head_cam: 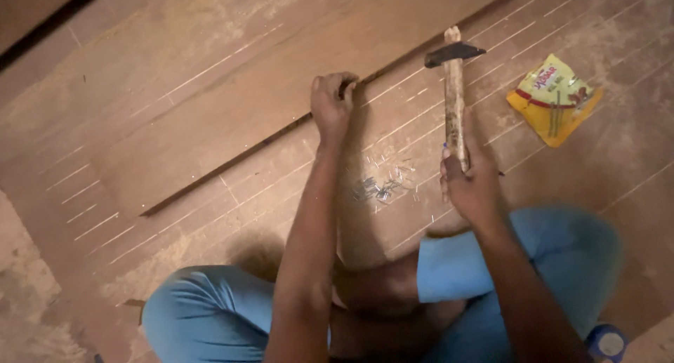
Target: The person hammers nails into a long wooden board while sitting on the floor, handling the nails and hammer by hand.
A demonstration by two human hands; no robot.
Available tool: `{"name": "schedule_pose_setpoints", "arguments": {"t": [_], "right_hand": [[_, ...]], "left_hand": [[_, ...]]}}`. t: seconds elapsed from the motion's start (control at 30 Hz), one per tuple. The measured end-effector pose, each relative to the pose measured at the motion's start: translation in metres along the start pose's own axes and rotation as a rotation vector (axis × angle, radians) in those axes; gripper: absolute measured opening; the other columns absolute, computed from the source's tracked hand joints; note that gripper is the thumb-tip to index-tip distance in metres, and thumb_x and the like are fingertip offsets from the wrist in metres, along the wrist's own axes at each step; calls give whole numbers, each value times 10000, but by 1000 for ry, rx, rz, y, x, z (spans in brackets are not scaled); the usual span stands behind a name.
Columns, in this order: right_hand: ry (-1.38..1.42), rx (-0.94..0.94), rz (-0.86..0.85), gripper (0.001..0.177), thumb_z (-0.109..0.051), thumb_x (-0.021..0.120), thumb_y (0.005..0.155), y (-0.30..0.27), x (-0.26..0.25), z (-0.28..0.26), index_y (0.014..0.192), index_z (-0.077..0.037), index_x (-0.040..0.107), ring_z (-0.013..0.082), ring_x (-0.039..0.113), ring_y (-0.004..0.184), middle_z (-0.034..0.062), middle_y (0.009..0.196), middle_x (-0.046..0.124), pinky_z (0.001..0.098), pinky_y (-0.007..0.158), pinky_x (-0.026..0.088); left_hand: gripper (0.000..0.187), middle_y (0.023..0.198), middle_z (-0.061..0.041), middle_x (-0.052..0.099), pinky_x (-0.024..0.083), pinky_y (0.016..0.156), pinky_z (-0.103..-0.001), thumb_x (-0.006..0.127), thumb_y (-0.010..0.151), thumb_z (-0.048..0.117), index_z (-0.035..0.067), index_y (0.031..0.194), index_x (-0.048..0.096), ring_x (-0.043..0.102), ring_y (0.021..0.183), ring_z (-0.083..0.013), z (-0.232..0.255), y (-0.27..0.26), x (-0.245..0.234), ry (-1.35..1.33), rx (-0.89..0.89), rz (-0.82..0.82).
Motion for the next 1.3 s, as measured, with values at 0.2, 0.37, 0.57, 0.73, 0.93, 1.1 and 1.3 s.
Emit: {"name": "schedule_pose_setpoints", "arguments": {"t": [0.2,0.37,0.57,0.73,0.93,1.1,1.3], "right_hand": [[-649,-579,11,658,-104,551,1100,-5,28,-49,1648,-183,196,379,692,973,268,1117,662,413,819,568],[-665,-209,-123,732,-153,575,977,18,48,-34,1638,-266,282,436,722,803,293,849,689,506,768,562],[-739,-219,-101,750,-140,594,961,36,56,-8,1640,-275,306,437,697,761,282,780,680,512,756,547],[-663,-291,-68,736,-127,579,981,34,44,-6,1649,-213,282,440,698,765,300,867,671,493,700,549],[-594,-310,-51,745,-105,589,974,31,48,-6,1646,-233,296,455,703,808,315,887,678,495,722,553],[-642,-304,-80,772,-88,598,947,35,56,-1,1643,-218,292,491,686,863,323,869,685,522,775,537],[-590,-321,-100,765,-83,595,961,35,61,-3,1648,-217,285,460,711,842,314,865,684,504,784,551]], "left_hand": [[333,966,-63,739,578,820,-367,759,823,61,125,1142,688,719,887,-230,-23,1,19,-152,-302,50],[416,917,-119,722,498,833,-435,833,773,90,104,1165,692,658,869,-301,-16,7,20,147,-118,24],[199,942,-35,760,506,878,-385,770,817,67,152,995,743,688,914,-247,-5,4,16,46,-54,52],[85,942,-22,742,519,877,-369,748,863,92,149,917,779,665,922,-246,1,-2,6,-25,-92,46],[114,929,-5,743,513,863,-375,768,818,117,183,908,789,664,908,-237,0,4,12,101,-8,33],[114,925,-10,745,499,823,-366,816,807,146,173,912,778,661,878,-235,-14,2,21,115,-85,46],[250,944,-14,747,480,837,-372,839,780,127,164,1003,732,680,903,-225,-17,-2,24,136,-30,97]]}}
Point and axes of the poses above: each hand's wrist, its own y-axis towards the middle knuckle, its own x-axis out of the palm, z = x × y, the point moved 5 cm from there along y, towards the middle knuckle
